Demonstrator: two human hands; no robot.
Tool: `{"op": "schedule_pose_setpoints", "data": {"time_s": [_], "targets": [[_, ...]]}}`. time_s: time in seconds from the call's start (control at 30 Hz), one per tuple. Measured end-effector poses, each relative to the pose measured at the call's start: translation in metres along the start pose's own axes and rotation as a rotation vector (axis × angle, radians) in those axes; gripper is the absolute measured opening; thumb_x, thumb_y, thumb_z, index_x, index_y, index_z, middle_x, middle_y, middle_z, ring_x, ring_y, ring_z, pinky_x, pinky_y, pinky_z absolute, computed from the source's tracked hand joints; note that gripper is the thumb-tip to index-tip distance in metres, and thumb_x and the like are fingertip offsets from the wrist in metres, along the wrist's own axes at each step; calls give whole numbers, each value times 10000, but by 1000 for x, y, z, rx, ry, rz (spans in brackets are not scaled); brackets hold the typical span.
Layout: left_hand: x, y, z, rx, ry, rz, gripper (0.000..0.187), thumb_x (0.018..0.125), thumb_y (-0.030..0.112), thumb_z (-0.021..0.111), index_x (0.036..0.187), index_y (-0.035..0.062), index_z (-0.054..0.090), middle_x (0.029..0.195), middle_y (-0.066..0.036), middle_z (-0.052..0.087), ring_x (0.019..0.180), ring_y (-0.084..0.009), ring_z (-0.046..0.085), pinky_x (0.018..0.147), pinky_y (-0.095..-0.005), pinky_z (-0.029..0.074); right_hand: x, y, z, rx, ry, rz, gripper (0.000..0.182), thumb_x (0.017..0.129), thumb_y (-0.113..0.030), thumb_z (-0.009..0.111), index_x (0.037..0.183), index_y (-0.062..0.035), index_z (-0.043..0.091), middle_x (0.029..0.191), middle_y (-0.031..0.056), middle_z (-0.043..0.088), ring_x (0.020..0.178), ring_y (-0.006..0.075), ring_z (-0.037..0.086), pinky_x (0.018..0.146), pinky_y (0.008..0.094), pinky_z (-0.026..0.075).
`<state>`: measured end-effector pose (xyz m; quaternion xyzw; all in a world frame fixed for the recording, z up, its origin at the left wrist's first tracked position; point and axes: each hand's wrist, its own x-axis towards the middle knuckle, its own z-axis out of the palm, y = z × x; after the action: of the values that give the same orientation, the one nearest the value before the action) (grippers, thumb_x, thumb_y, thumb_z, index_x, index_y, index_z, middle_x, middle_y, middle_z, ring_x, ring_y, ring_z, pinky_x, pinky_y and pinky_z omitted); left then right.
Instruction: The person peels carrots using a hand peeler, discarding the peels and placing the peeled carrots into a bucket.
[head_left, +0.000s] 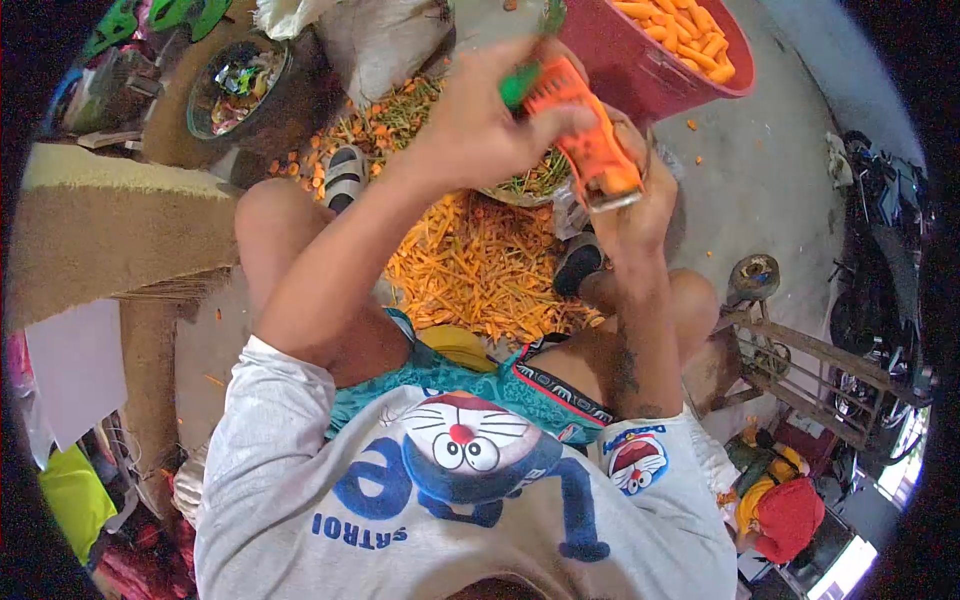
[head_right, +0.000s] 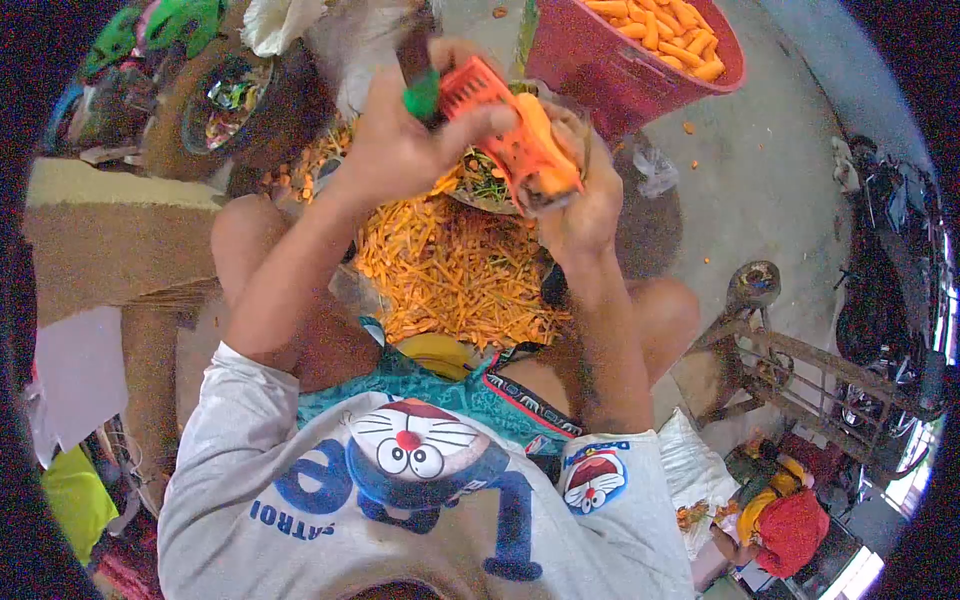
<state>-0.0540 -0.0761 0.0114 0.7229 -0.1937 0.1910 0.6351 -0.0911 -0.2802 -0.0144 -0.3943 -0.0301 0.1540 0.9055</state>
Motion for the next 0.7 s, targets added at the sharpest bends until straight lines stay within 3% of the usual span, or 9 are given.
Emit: {"op": "schedule_pose_setpoints", "data": {"time_s": [0.07, 0.13, 0.2, 0.27, 0.3, 0.43, 0.6, 0.67, 0.7], "targets": [[-3, 1, -1, 16, -66, 94, 333, 784, 227, 873, 979, 30, 688, 803, -104, 705, 788, -201, 682, 762, -362, 547, -3, 0, 26, -115, 210, -57, 473, 1032, -305, 507, 1406, -16, 499, 1181, 128, 653, 816, 131, 626, 537, 230, 459], [26, -1, -29, -66, -84, -91, 138, 965, 20, 680, 1065, 8, 586, 845, -50, 669, 795, -159, 713, 664, -304, 580, -6, -5, 15, -146, 99, -9, 476, 1030, -306, 510, 1409, -19, 498, 1181, 124, 653, 820, 143, 627, 540, 237, 456], [32, -11, -35, -154, 25, -9, 94, 971, 45, 684, 1007, 21, 600, 804, -27, 662, 716, -136, 682, 650, -304, 565, -6, -9, 5, -177, -17, 16, 478, 1028, -308, 512, 1411, -22, 497, 1182, 120, 652, 825, 154, 628, 544, 245, 454], [19, -34, -33, 34, 79, -195, 295, 856, 181, 856, 1046, 41, 677, 904, -14, 699, 833, -107, 671, 740, -287, 561, 0, -8, -7, -56, -101, 85, 476, 1028, -305, 511, 1418, -31, 494, 1219, 121, 653, 842, 171, 637, 556, 253, 469], [4, -13, -11, 38, 133, -31, 315, 836, 181, 875, 1035, 32, 682, 911, -21, 698, 843, -106, 669, 736, -278, 557, 0, -5, -7, 28, -109, 43, 475, 1037, -309, 498, 1422, -30, 488, 1197, 103, 647, 807, 169, 610, 545, 249, 453], [3, -6, -12, 79, -97, 77, 314, 836, 159, 873, 1035, 25, 671, 908, -23, 697, 851, -106, 668, 754, -281, 559, -9, -4, 30, -216, 190, -73, 477, 1049, -313, 480, 1425, -21, 482, 1133, 89, 638, 751, 164, 560, 536, 250, 428], [32, -13, -37, 15, 75, -71, 113, 983, 80, 684, 993, 24, 586, 784, -9, 628, 663, -129, 614, 639, -290, 525, 1, -9, -13, 129, -263, 87, 454, 1064, -319, 435, 1395, -21, 523, 1196, 105, 646, 850, 204, 641, 584, 280, 456], [12, -1, -9, -107, 112, -10, 102, 992, 92, 677, 985, 30, 596, 800, -7, 629, 738, -120, 632, 659, -284, 518, 3, -9, -15, 123, -200, 86, 452, 1053, -313, 420, 1373, -24, 555, 1222, 118, 654, 904, 218, 663, 594, 285, 455], [4, 21, -7, -307, -15, -201, 147, 983, 134, 702, 1014, 26, 608, 855, -30, 646, 805, -121, 635, 696, -292, 518, 0, -11, -4, 58, 1, 89, 449, 1048, -307, 426, 1368, -23, 561, 1218, 124, 661, 901, 228, 667, 604, 289, 476]]}}
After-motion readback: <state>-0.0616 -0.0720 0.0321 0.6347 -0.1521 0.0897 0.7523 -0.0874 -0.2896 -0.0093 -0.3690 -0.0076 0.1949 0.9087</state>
